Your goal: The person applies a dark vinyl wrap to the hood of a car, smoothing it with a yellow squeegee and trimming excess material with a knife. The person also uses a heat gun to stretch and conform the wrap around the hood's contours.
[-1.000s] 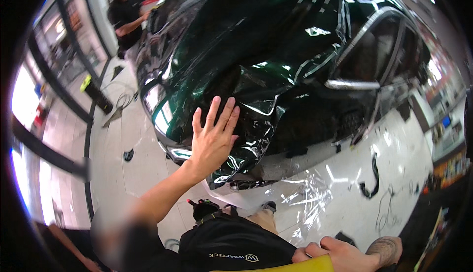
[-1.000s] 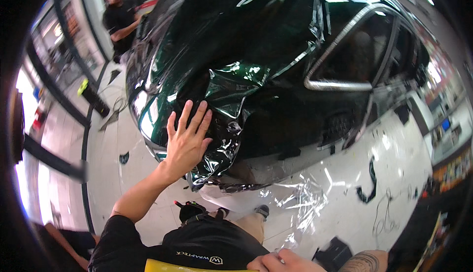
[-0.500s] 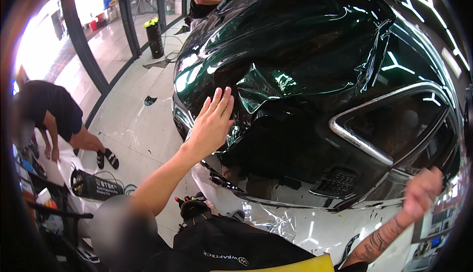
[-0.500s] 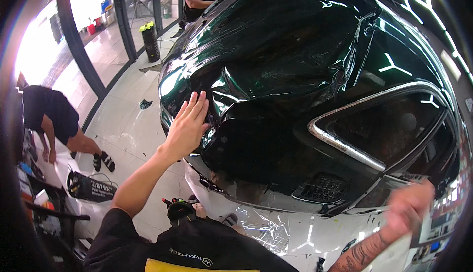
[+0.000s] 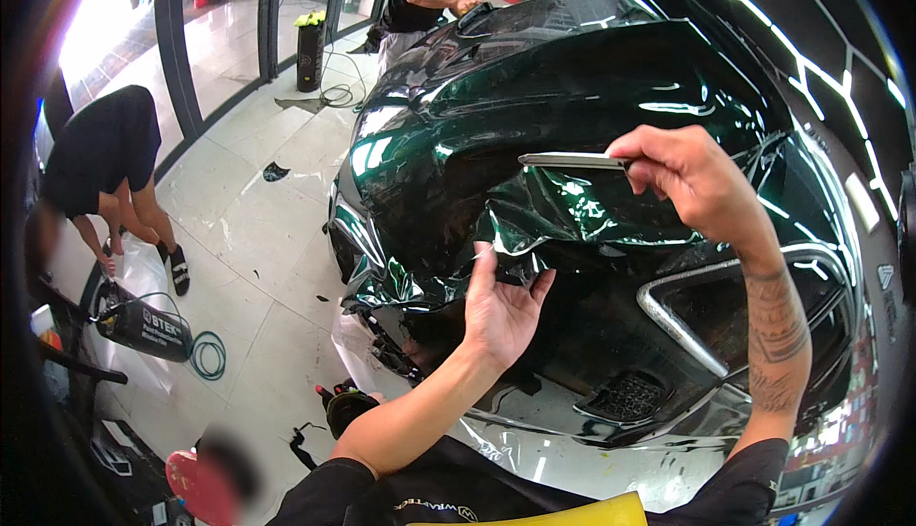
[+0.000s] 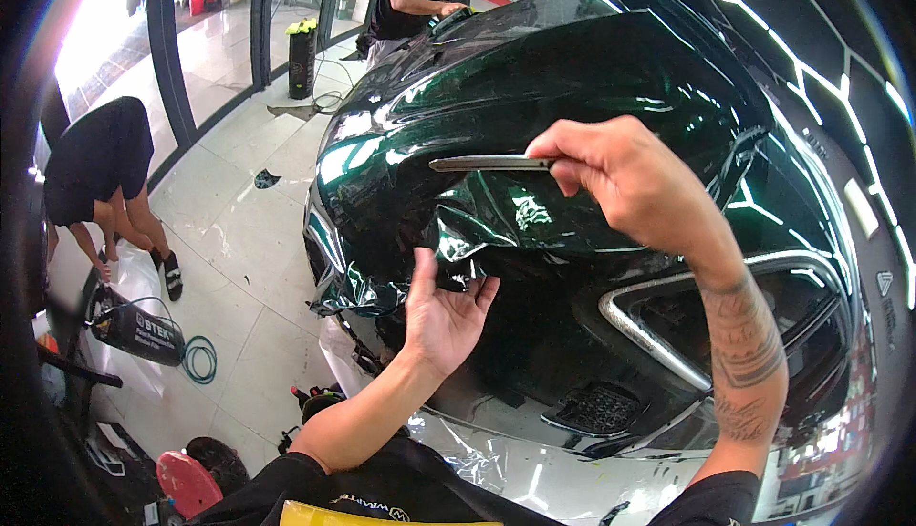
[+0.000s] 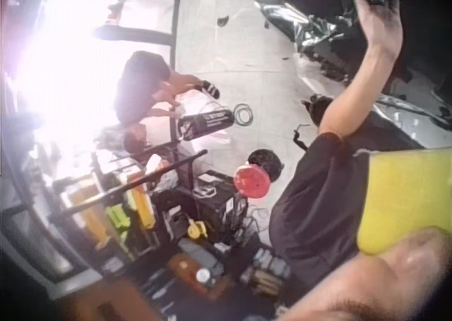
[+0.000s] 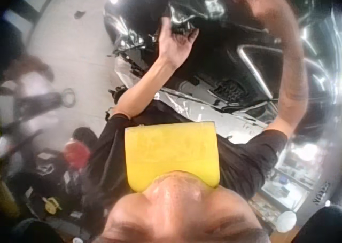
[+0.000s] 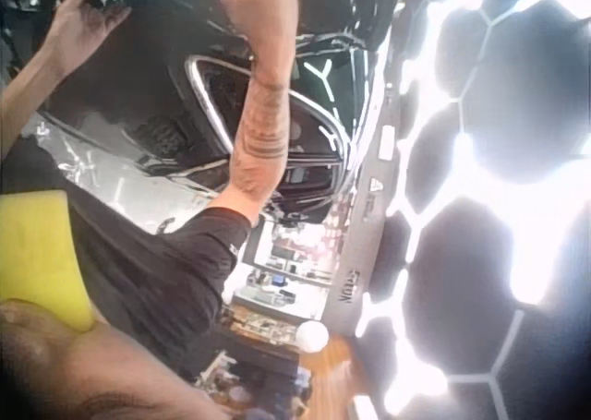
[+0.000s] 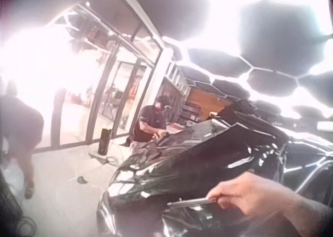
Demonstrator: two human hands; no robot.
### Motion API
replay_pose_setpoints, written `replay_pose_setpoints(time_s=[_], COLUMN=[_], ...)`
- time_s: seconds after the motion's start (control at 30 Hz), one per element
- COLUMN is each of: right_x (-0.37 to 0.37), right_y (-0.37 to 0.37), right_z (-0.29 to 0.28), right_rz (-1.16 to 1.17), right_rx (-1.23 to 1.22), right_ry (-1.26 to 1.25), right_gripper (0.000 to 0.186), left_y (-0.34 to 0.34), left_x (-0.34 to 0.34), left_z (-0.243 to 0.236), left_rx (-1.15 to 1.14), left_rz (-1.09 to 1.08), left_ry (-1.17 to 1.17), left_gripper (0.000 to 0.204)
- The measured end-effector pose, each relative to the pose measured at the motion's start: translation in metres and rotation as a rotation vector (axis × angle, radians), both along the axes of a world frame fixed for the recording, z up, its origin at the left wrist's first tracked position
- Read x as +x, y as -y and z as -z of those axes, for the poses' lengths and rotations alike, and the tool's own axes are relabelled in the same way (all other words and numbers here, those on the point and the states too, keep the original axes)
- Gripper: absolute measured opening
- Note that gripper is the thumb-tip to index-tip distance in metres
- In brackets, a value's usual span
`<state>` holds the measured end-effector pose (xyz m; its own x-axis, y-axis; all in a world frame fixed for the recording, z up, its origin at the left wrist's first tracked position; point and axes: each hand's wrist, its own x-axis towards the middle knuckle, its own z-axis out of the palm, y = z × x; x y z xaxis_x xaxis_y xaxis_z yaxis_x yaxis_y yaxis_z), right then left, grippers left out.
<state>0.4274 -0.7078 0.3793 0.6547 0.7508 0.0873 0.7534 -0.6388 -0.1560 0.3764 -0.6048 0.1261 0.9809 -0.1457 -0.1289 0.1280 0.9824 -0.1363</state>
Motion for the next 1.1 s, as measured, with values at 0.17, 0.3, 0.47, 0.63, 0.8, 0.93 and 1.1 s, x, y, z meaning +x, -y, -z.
replay_pose_setpoints(time_s=[0.17,0.3,0.47,0.63,0.8,0.93,1.1], right_x=[0.050,0.065,0.056,0.030,0.042,0.061,0.047], right_y=[-0.030,-0.064,-0.112,-0.106,-0.100,-0.074,-0.078], right_z=[-0.011,-0.012,-0.025,-0.034,-0.021,-0.022,0.008], right_rz=[-0.089,-0.103,-0.149,-0.060,-0.202,-0.299,-0.310], right_rx=[-0.128,-0.254,-0.821,-0.901,-0.604,-0.531,-0.344], right_ry=[-0.011,0.059,0.344,0.385,0.275,-0.096,0.071], right_gripper=[0.009,0.008,0.019,0.023,0.020,0.020,0.006], left_y=[-0.011,-0.053,-0.086,-0.073,-0.046,0.002,0.008], left_x=[-0.024,-0.025,-0.009,-0.011,-0.028,-0.038,-0.034], left_z=[-0.009,-0.028,-0.031,-0.017,-0.001,0.009,0.016], left_rx=[-0.059,-0.295,-0.794,-0.631,-0.163,-0.002,0.019], left_rz=[0.102,-0.009,0.161,0.168,-0.003,0.081,0.089], left_ry=[-0.087,0.163,0.316,0.303,0.176,0.137,0.102], left_gripper=[0.020,0.036,0.057,0.050,0.025,0.024,0.028])
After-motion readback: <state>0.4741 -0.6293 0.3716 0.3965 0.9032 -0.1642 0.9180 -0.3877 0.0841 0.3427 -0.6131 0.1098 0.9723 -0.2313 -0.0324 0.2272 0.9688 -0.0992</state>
